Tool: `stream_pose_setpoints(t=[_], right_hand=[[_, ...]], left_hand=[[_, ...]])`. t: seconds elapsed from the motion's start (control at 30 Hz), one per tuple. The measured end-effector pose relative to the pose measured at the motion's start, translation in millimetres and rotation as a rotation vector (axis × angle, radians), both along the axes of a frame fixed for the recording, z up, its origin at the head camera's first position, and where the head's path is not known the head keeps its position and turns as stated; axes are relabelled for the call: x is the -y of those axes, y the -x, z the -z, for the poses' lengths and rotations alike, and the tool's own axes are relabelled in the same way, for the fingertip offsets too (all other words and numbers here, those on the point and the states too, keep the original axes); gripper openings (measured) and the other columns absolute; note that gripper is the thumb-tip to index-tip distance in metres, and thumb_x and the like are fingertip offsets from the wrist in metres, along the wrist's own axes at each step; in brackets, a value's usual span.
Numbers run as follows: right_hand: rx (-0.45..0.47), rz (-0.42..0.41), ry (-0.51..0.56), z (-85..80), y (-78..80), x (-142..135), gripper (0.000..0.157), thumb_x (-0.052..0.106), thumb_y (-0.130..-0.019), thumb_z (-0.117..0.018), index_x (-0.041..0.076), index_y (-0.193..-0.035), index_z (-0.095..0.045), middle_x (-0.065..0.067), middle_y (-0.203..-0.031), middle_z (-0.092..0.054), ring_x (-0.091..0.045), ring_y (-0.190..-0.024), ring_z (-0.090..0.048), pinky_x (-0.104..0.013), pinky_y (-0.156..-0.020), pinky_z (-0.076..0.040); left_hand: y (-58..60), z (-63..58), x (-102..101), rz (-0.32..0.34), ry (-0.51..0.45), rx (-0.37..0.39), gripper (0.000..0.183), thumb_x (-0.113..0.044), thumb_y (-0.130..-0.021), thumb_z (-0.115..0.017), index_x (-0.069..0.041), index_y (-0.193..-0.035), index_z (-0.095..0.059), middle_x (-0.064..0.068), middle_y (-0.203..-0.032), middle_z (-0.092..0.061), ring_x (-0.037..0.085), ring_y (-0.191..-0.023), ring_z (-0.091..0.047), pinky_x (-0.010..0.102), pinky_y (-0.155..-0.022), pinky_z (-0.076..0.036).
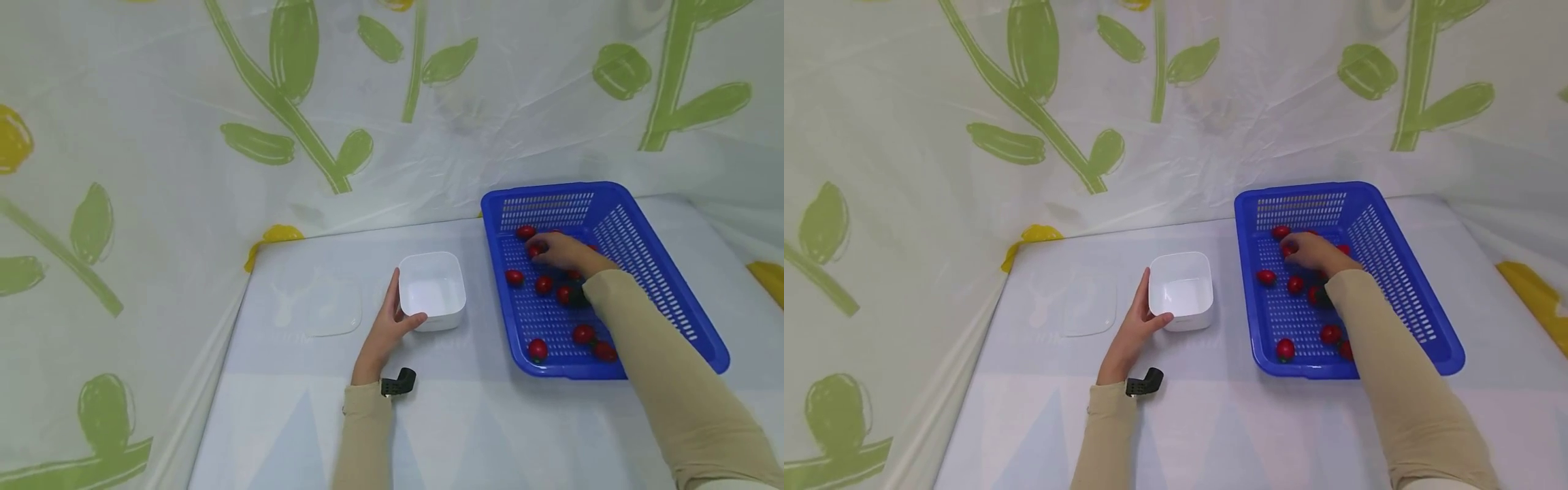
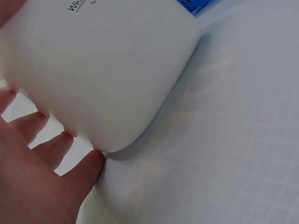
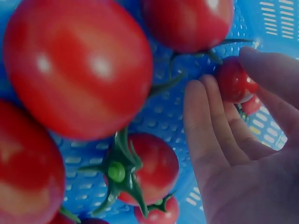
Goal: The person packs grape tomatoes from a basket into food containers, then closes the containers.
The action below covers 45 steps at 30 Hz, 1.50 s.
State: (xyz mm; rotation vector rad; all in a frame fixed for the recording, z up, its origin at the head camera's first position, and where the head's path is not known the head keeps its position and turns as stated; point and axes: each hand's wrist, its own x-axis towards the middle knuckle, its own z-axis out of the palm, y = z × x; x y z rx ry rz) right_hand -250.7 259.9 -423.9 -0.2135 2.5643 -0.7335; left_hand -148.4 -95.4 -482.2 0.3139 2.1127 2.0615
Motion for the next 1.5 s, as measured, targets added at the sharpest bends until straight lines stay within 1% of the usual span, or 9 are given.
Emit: stream_pose_setpoints(t=[0.2,0.37,0.47,0.67,0.9,1.03,1.2,1.37,1.5], right_hand=[[0.028,0.024,0.028,0.6,-4.4,-0.8,0.042,0.018,-0.088,-0.056,0.002,-0.125,-0.044,-0.025,-0.117,-0.047,-0.036,-0.097,-0.051,-0.055,-0.086,-0.038],[0.043,0.044,0.078,-1.6,-5.7,-5.1,0.044,0.024,-0.085,-0.06,0.002,-0.121,-0.047,-0.022,-0.11,-0.053,-0.03,-0.089,-0.056,-0.047,-0.078,-0.044],[0.049,0.057,0.113,-5.6,-6.8,-9.1,0.045,0.027,-0.084,-0.061,0.004,-0.12,-0.047,-0.02,-0.107,-0.054,-0.028,-0.088,-0.057,-0.043,-0.075,-0.045],[0.009,0.069,0.145,-19.8,-12.7,-12.1,0.05,0.033,-0.082,-0.063,0.008,-0.122,-0.046,-0.02,-0.116,-0.049,-0.033,-0.098,-0.05,-0.052,-0.08,-0.04],[-0.088,0.081,0.169,-43.3,-35.4,-5.9,0.045,0.03,-0.084,-0.06,0.009,-0.122,-0.048,-0.019,-0.117,-0.05,-0.034,-0.101,-0.048,-0.054,-0.085,-0.037],[-0.132,0.085,0.187,-58.4,-48.6,0.7,0.048,0.037,-0.086,-0.056,0.012,-0.125,-0.046,-0.016,-0.116,-0.05,-0.032,-0.096,-0.052,-0.053,-0.083,-0.038],[-0.175,0.108,0.241,-73.4,-67.9,12.9,0.052,0.045,-0.086,-0.052,0.015,-0.128,-0.044,-0.013,-0.119,-0.05,-0.03,-0.102,-0.049,-0.053,-0.086,-0.037],[-0.198,0.179,0.322,-81.8,-88.0,33.7,0.055,0.05,-0.083,-0.054,0.021,-0.128,-0.045,-0.009,-0.122,-0.05,-0.028,-0.108,-0.048,-0.055,-0.09,-0.035],[-0.265,0.199,0.375,-82.4,-101.2,53.6,0.051,0.049,-0.083,-0.055,0.025,-0.128,-0.046,-0.005,-0.121,-0.05,-0.026,-0.11,-0.047,-0.054,-0.087,-0.038]], left_hand=[[0.1,-2.2,-1.1,0.025,0.009,0.003,0.093,-0.026,-0.076,-0.071,-0.038,-0.141,-0.005,-0.021,-0.145,-0.009,0.0,-0.131,-0.01,0.035,-0.104,-0.019],[-4.4,-15.7,-2.2,0.043,-0.002,0.001,0.094,-0.018,-0.078,-0.069,-0.027,-0.144,-0.003,-0.015,-0.146,-0.007,0.005,-0.133,-0.008,0.037,-0.105,-0.017],[-7.9,-23.8,-2.3,0.048,-0.005,0.006,0.092,-0.016,-0.079,-0.068,-0.025,-0.144,-0.003,-0.014,-0.147,-0.007,0.004,-0.133,-0.009,0.036,-0.105,-0.018],[-7.3,-25.3,-1.0,0.044,-0.019,0.007,0.092,-0.017,-0.08,-0.067,-0.026,-0.144,-0.003,-0.015,-0.146,-0.008,0.004,-0.132,-0.013,0.033,-0.104,-0.02],[-6.5,-23.0,-1.2,0.058,-0.015,0.003,0.091,-0.018,-0.08,-0.068,-0.028,-0.144,-0.003,-0.014,-0.147,-0.007,0.006,-0.133,-0.01,0.034,-0.104,-0.019],[-7.2,-24.3,-0.3,0.063,-0.009,0.006,0.093,-0.017,-0.079,-0.068,-0.027,-0.144,-0.003,-0.013,-0.147,-0.006,0.008,-0.133,-0.01,0.035,-0.104,-0.02],[-6.7,-28.2,2.0,0.075,0.019,0.003,0.093,-0.016,-0.079,-0.068,-0.026,-0.144,-0.003,-0.011,-0.147,-0.007,0.013,-0.133,-0.013,0.038,-0.103,-0.022],[-7.1,-32.2,2.1,0.077,0.05,0.003,0.092,-0.017,-0.079,-0.068,-0.026,-0.144,-0.003,-0.009,-0.147,-0.008,0.015,-0.133,-0.013,0.041,-0.103,-0.023],[-8.5,-33.8,3.4,0.071,0.076,0.008,0.093,-0.019,-0.079,-0.068,-0.026,-0.144,-0.003,-0.01,-0.147,-0.008,0.013,-0.134,-0.012,0.038,-0.103,-0.024]])
